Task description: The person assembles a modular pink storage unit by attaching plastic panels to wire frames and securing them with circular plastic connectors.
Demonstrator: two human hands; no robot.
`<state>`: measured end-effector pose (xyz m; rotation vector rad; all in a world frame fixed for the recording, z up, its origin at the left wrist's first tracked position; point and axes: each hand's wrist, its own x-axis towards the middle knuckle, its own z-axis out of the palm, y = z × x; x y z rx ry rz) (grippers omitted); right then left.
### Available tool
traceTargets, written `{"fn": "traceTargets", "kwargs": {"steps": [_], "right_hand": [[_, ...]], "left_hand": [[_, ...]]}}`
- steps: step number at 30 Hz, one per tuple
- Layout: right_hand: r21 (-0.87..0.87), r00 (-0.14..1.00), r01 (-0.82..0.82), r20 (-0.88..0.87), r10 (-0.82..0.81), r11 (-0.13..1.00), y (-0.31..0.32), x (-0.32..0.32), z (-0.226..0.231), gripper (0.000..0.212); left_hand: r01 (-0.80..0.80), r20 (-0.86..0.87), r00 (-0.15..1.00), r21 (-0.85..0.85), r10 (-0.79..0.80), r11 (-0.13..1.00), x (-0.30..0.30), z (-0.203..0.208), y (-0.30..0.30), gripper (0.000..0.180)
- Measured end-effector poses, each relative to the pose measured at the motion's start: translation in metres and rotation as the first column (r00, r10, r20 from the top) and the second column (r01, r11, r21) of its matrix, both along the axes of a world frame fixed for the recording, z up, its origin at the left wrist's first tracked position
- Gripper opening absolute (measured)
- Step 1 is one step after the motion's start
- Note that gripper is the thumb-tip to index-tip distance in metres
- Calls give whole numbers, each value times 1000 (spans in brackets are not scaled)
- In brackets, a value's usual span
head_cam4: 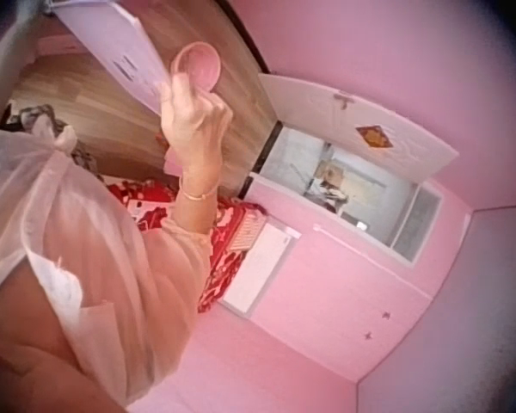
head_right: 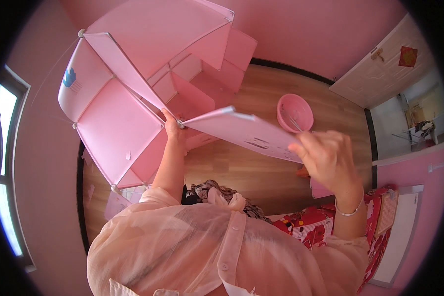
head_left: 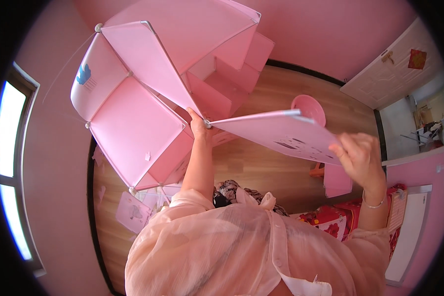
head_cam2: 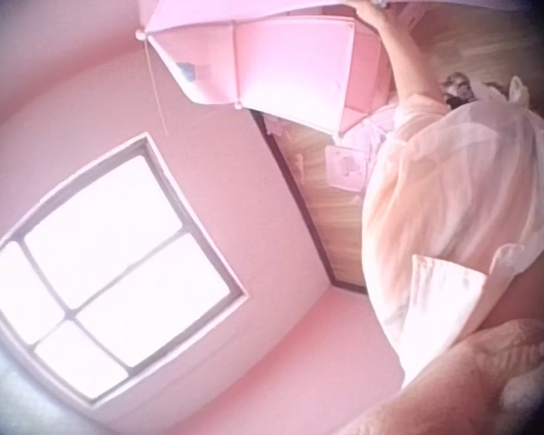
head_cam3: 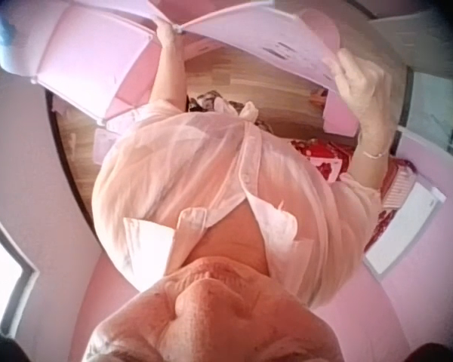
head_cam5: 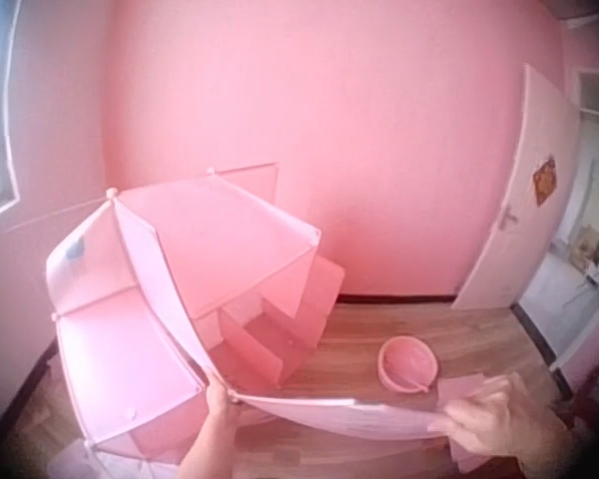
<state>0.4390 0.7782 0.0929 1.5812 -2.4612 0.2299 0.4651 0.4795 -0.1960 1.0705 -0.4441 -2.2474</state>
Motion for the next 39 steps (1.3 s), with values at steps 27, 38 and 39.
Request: {"fn": "traceTargets", "kwargs": {"steps": [27, 38, 39], "right_hand": [[-198, 177, 964, 976, -129, -178, 258, -89, -220, 20], [60, 126, 806, 955, 269, -589, 295, -151, -337, 29], [46, 143, 788, 956, 255, -614, 304, -148, -345, 28]], "left_hand": [[50, -126, 991, 86, -39, 995, 57, -85, -33, 23], [-192, 91, 976, -51, 196, 980, 114, -112, -43, 19], [-142, 109, 983, -74, 150, 987, 117, -114, -45, 18]]}}
